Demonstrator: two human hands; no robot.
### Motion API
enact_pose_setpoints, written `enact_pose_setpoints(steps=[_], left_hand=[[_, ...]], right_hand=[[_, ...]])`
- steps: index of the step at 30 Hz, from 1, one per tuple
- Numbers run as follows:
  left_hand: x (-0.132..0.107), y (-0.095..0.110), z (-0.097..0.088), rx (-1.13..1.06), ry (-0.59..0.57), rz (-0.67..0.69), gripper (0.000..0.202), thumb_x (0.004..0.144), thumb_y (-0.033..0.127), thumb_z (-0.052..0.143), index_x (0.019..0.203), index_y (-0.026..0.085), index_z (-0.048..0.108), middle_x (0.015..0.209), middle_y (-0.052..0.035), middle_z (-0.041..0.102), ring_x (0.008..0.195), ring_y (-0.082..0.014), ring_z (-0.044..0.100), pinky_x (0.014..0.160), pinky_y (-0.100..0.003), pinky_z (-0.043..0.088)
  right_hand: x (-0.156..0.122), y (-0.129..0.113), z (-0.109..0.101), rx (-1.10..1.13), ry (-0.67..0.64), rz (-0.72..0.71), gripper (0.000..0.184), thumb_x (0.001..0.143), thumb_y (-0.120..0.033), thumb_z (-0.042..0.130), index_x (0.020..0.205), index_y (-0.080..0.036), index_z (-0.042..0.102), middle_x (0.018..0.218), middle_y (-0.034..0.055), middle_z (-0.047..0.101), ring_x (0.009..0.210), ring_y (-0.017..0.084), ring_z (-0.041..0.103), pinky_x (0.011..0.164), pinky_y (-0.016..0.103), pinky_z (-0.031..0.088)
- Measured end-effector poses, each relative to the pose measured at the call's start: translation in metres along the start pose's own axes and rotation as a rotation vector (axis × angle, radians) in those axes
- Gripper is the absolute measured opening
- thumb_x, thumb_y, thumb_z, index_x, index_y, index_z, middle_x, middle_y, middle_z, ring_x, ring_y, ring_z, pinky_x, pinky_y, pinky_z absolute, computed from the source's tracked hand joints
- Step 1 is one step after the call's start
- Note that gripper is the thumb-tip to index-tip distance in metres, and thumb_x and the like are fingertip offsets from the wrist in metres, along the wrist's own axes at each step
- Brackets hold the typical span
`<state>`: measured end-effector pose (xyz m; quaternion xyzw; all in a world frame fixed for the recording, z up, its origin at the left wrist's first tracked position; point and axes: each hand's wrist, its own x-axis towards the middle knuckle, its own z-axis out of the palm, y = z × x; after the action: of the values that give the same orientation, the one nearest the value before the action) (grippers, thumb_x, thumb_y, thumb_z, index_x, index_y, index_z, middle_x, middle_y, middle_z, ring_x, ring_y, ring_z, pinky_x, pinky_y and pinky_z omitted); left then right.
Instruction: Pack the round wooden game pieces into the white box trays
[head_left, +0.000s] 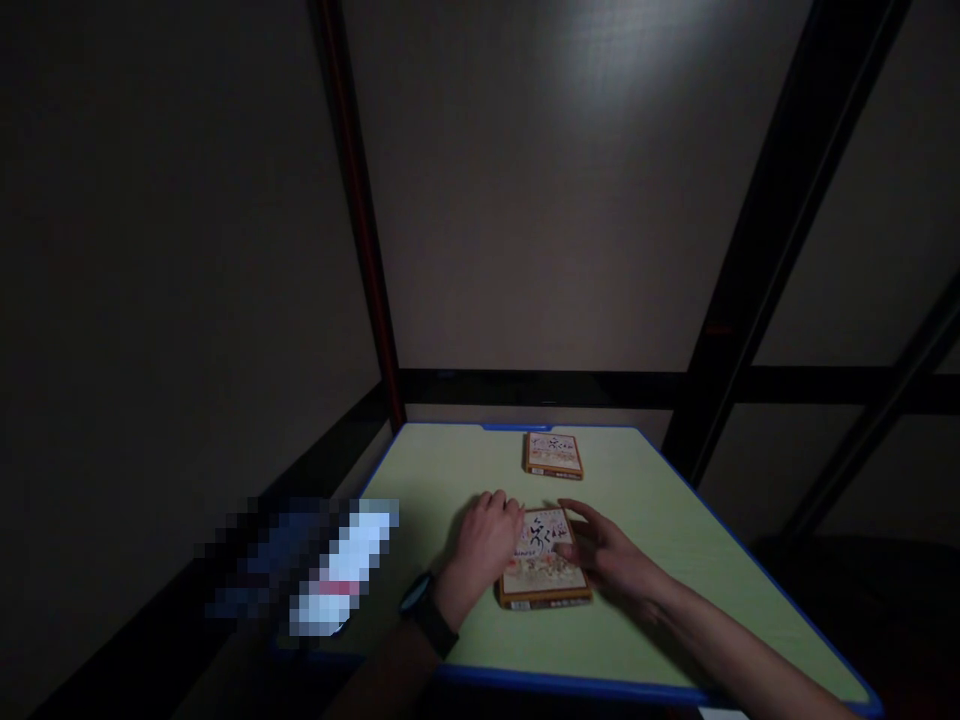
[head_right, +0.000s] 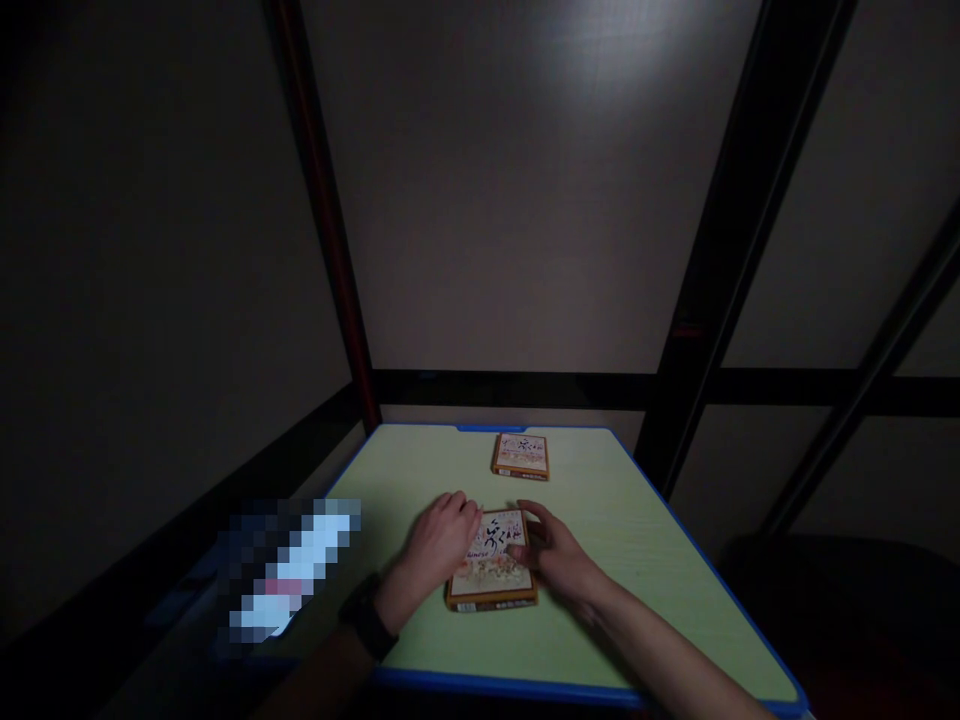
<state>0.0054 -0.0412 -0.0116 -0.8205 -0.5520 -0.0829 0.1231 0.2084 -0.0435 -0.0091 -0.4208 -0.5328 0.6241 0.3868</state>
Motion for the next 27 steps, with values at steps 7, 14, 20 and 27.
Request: enact_pose_setpoints(steps=[7,14,20,27], left_hand=[[0.004,-0.007,0.005,-0.355,0.097,-0.291,0.031,0.101,0.030,0.039,0.117,0.014,0.061,0.117,-0.0163,0.065,0.103,-0.0253,0.064,0.088,-0.037,0.052],[0.014,-0.011,0.009,-1.238,-0.001,-0.581,0.054,0.102,0.053,0.027,0.122,0.015,0.060,0.119,-0.0161,0.071,0.106,-0.0243,0.069,0.091,-0.036,0.056],[0.034,0.004,-0.003,-1.691,-0.052,-0.809,0.071,0.093,0.072,0.031,0.131,0.016,0.055,0.118,-0.0164,0.072,0.080,-0.0253,0.075,0.052,-0.031,0.060],[0.070,0.002,0.011,-1.545,0.095,-0.981,0.059,0.097,0.059,0.035,0.110,0.011,0.066,0.114,-0.0191,0.073,0.078,-0.0278,0.075,0.044,-0.029,0.057]], right_hand=[[0.007,0.016,-0.002,0.272,0.075,-0.009,0.082,0.057,-0.029,0.090,0.129,-0.024,0.052,0.086,0.0030,0.074,0.084,0.028,0.074,0.080,0.047,0.059],[0.015,-0.002,0.004,0.402,0.202,-0.060,0.083,0.051,-0.027,0.093,0.123,-0.025,0.053,0.079,0.0007,0.073,0.082,0.028,0.074,0.081,0.046,0.059],[0.035,-0.019,0.012,0.377,0.244,-0.098,0.075,0.050,-0.028,0.093,0.117,-0.022,0.060,0.081,0.0021,0.073,0.080,0.027,0.073,0.077,0.044,0.059],[0.083,-0.014,0.009,0.052,0.386,-0.131,0.043,0.072,-0.042,0.070,0.108,-0.019,0.068,0.089,0.0080,0.076,0.084,0.027,0.071,0.073,0.036,0.058]])
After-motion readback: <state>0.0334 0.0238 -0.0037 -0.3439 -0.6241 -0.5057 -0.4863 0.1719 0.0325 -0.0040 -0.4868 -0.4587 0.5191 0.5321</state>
